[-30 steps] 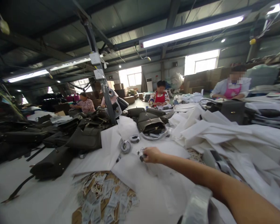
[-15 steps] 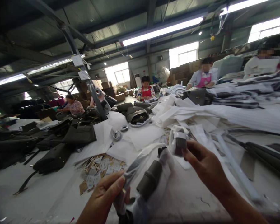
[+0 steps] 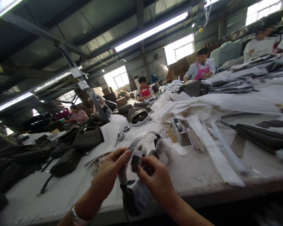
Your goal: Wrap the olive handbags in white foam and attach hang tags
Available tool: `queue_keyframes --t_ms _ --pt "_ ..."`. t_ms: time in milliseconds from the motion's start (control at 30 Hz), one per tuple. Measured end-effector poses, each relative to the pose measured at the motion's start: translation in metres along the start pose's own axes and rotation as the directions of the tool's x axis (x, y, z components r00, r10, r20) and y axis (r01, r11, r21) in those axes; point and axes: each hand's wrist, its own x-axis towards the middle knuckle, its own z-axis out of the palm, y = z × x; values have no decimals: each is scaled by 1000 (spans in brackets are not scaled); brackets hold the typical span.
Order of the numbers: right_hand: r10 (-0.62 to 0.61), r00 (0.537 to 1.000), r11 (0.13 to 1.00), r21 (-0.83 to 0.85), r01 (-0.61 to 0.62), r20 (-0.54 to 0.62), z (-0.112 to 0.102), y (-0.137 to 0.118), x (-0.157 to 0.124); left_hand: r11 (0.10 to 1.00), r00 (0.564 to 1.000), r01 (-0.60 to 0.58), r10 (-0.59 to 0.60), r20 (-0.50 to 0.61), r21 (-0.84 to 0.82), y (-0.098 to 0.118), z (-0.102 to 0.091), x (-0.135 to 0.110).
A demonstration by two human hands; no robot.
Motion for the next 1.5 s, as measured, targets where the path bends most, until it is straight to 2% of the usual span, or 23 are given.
queue_keyframes --t_ms 233,300,400,467,600,700,767,833,933,1033,1167,1233,1333,1500 --pt "-131 989 990 -55 128 -67 13 -9 2 983 998 -48 55 -30 180 6 -4 5" --pt "-185 979 981 -74 179 -87 16 -11 3 976 997 -75 75 8 206 8 -6 5" --pt "-232 968 971 -73 226 -97 18 -11 3 970 994 -50 26 104 238 14 -7 2" --pt "-254 964 967 -50 251 -80 17 -10 1 970 992 -42 13 123 238 17 -8 1" --pt "-337 941 941 -36 338 18 0 -1 -4 987 996 28 -42 81 157 17 -7 0" --pt "-352 934 925 -132 356 53 -30 19 -4 992 993 112 -114 40 66 13 -10 6" --pt "-305 952 921 -246 301 23 -56 42 2 994 994 111 -111 1 -5 11 -16 14" --pt "-225 974 897 -397 196 -26 -86 67 13 995 996 65 -70 -64 -69 12 -23 25" --pt "-95 985 779 -627 -15 -142 -133 102 32 990 983 -21 -6 -183 -142 15 -34 41" --pt "-33 959 666 -722 -189 -282 -181 125 49 984 971 -69 28 -238 -162 16 -38 49" --pt "86 911 525 -759 -386 -404 -230 146 68 996 980 -17 -1 -199 -89 7 -31 45" --pt "173 885 454 -762 -462 -433 -243 156 77 999 983 31 -37 -180 -37 1 -27 41" --pt "268 847 373 -762 -530 -458 -252 167 87 997 983 79 -81 -165 -16 -6 -23 36" --pt "322 819 328 -756 -567 -475 -257 165 95 994 983 107 -111 -147 -37 -7 -23 34"
